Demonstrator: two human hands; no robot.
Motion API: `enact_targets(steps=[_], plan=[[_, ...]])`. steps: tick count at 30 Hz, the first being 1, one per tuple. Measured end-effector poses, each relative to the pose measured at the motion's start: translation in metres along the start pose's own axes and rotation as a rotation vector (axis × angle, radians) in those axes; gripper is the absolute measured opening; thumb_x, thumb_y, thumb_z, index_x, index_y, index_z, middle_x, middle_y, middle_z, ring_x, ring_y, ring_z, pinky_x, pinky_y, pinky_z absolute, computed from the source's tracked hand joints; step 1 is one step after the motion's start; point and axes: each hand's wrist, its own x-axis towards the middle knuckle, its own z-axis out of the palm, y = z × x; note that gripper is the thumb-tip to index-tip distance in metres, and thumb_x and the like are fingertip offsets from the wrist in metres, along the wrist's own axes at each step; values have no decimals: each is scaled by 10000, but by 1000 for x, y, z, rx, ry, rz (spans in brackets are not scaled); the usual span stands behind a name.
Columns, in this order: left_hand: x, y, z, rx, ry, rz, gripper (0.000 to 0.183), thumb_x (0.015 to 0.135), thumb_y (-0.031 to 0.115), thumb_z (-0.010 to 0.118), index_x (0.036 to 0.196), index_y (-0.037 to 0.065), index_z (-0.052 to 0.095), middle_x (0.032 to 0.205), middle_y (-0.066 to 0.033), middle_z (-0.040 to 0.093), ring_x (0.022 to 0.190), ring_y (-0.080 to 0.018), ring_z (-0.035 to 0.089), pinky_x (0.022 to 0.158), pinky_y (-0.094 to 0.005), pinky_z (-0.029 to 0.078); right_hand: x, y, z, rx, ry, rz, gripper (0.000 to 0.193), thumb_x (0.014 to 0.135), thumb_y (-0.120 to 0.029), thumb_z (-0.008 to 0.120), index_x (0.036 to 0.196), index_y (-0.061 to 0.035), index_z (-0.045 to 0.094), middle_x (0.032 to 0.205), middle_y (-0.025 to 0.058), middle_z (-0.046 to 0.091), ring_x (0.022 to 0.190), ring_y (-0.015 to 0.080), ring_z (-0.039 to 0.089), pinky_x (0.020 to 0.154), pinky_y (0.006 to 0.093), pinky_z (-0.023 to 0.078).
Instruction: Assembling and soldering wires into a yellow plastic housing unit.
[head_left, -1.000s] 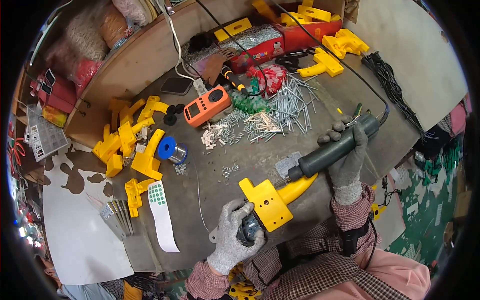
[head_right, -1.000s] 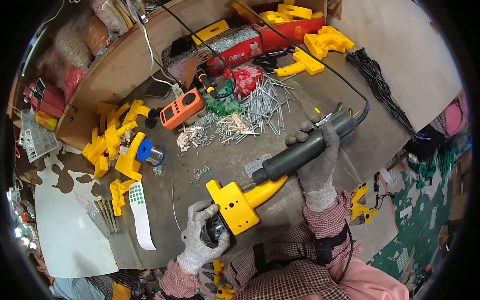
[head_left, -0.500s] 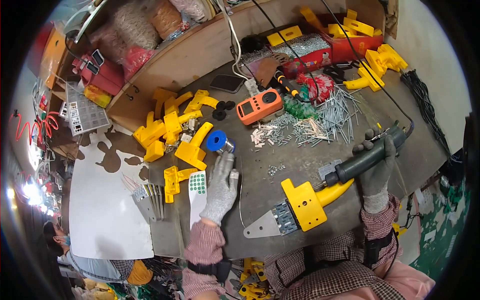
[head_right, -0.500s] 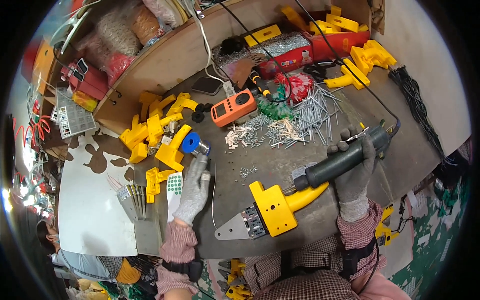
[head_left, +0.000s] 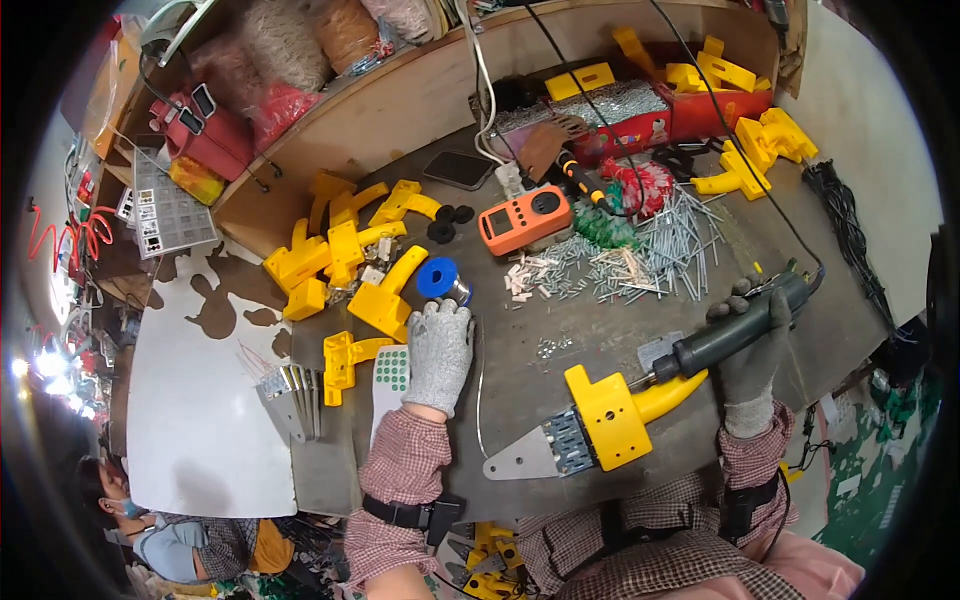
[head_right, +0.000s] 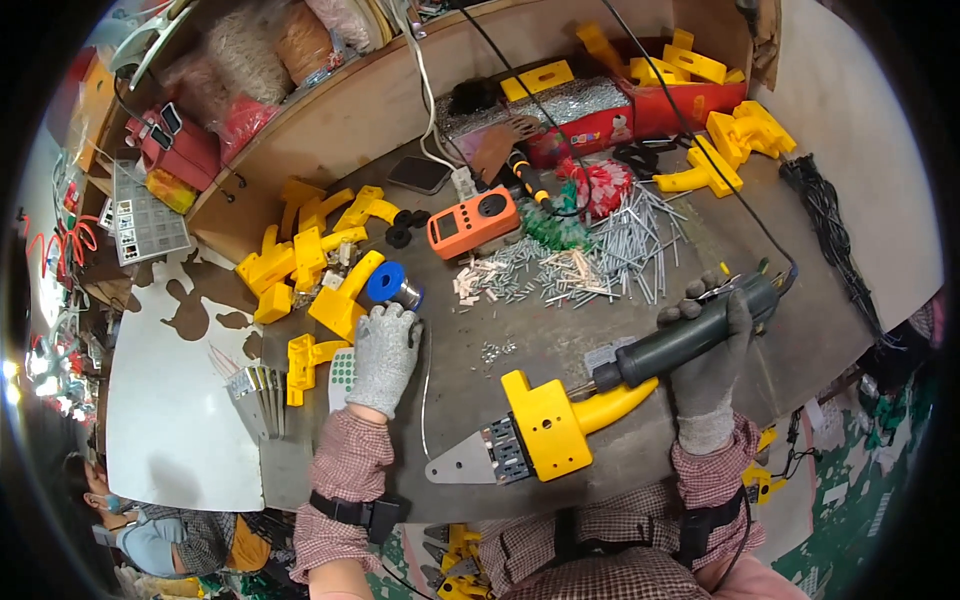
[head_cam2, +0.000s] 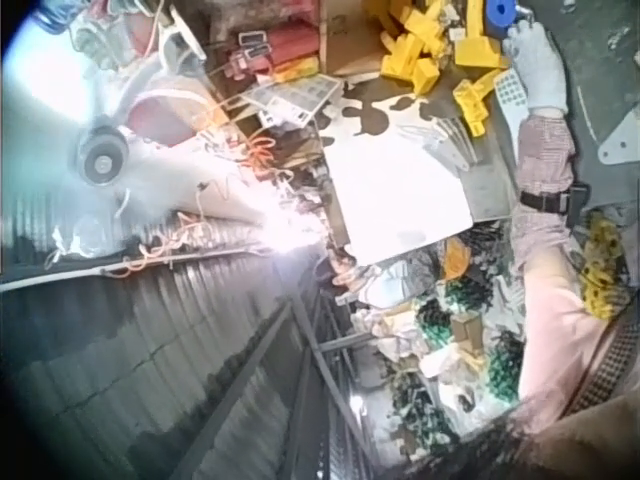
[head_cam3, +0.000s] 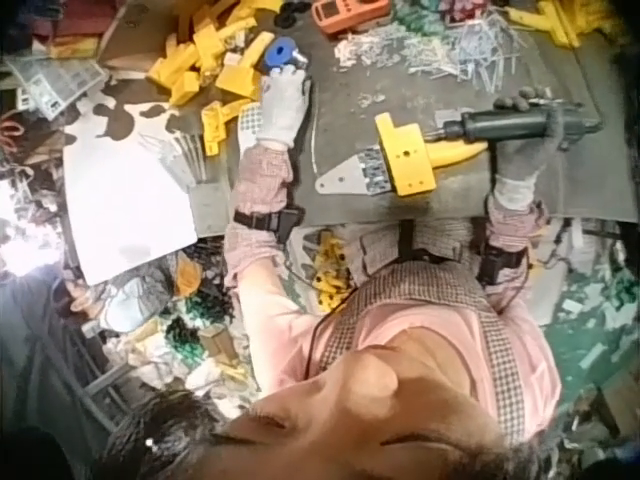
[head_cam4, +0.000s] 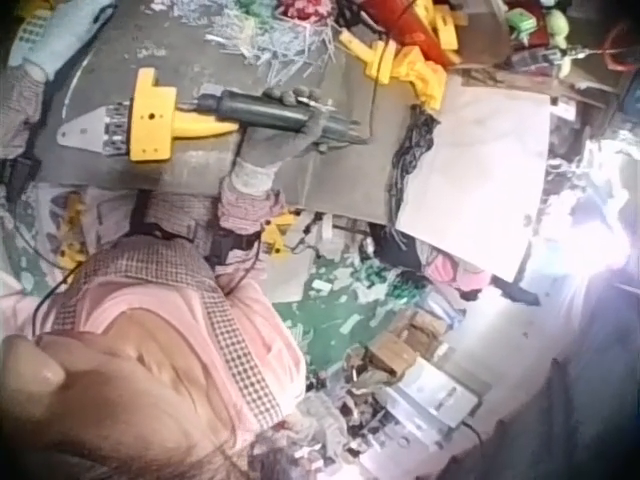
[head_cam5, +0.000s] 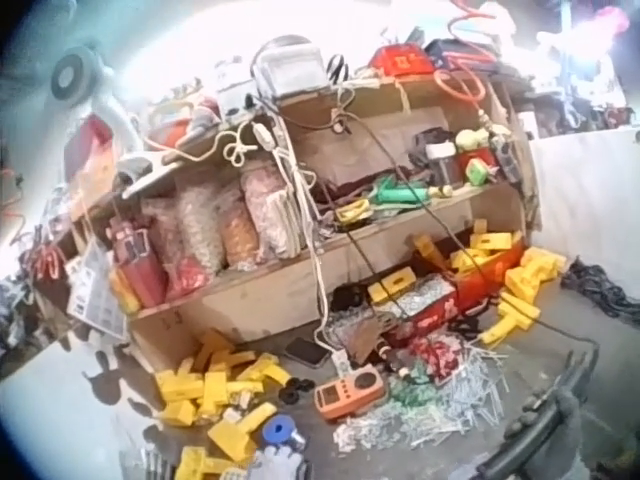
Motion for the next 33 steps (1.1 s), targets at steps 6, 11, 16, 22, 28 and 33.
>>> enact_targets(steps=[6,11,16,22,28,33], plan=[[20,-5,11,204,-128,-14,83,840,58,604,855,25,679,777,-172,686,684,-308,717,589,-448,574,-1,3,0,24,-48,68,382,987,-345,610,1237,-71,523,1038,74,605,875,151,635,871,384,520],[-30,33,-20,-263,71,-197,85,834,135,676,876,82,625,859,-94,621,790,-319,645,678,-434,520,7,1,-7,54,-65,101,390,978,-335,623,1228,-52,524,1038,74,609,880,146,631,871,374,519],[-33,16,-21,-261,148,-166,105,885,130,673,966,66,658,923,-122,618,907,-338,628,792,-436,506,3,-1,-3,25,-33,118,412,961,-345,637,1233,-59,519,1039,65,599,880,143,629,884,378,523],[-31,32,-44,-318,-39,-22,128,893,112,675,1014,72,663,943,-130,624,879,-342,637,754,-429,518,-2,-1,-2,-14,-2,117,419,956,-373,643,1231,-78,531,1045,53,609,884,146,634,885,386,522],[-73,58,-60,-620,-355,49,144,908,122,685,1043,94,645,933,-109,625,830,-314,667,692,-387,543,-4,-1,5,2,-29,149,420,958,-373,642,1228,-70,534,1045,49,616,875,146,627,887,374,515],[-75,65,-64,-665,-472,-15,191,905,154,697,1080,104,637,949,-95,633,845,-302,677,710,-390,556,-1,-1,0,60,-67,130,410,957,-359,645,1227,-72,531,1038,45,611,887,141,618,888,367,505]])
